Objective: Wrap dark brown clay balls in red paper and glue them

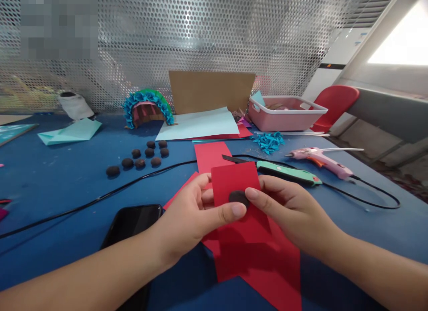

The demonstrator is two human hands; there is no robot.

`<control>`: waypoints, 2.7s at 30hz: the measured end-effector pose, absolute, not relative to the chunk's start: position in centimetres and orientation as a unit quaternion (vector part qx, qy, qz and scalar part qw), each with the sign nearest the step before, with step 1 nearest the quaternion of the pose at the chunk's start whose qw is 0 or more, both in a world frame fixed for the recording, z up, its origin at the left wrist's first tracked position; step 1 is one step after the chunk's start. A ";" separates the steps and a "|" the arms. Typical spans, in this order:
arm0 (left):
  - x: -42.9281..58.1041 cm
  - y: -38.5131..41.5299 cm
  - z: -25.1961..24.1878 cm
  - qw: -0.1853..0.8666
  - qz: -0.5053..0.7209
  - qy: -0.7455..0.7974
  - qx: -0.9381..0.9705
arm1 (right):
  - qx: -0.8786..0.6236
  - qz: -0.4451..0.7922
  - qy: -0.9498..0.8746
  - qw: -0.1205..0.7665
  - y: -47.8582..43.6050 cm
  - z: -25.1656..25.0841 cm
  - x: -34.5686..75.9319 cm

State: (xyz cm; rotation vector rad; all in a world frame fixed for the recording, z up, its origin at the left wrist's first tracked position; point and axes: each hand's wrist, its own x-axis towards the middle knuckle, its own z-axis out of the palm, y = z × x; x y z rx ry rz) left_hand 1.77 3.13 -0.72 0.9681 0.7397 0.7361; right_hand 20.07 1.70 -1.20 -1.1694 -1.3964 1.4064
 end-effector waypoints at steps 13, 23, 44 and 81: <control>1.8 3.1 -0.7 0.746 0.348 0.343 0.452 | -0.393 0.613 -0.553 0.405 1.4 -1.5 20.1; 2.0 3.3 -0.9 0.715 0.379 0.357 0.468 | -0.431 0.576 -0.580 0.381 1.6 -1.6 20.2; 1.9 3.1 -0.6 0.726 0.369 0.358 0.455 | -0.405 0.618 -0.551 0.389 1.5 -1.3 20.1; 1.5 3.0 -0.8 0.750 0.321 0.366 0.449 | -0.270 0.001 -0.866 0.421 2.8 -0.9 22.2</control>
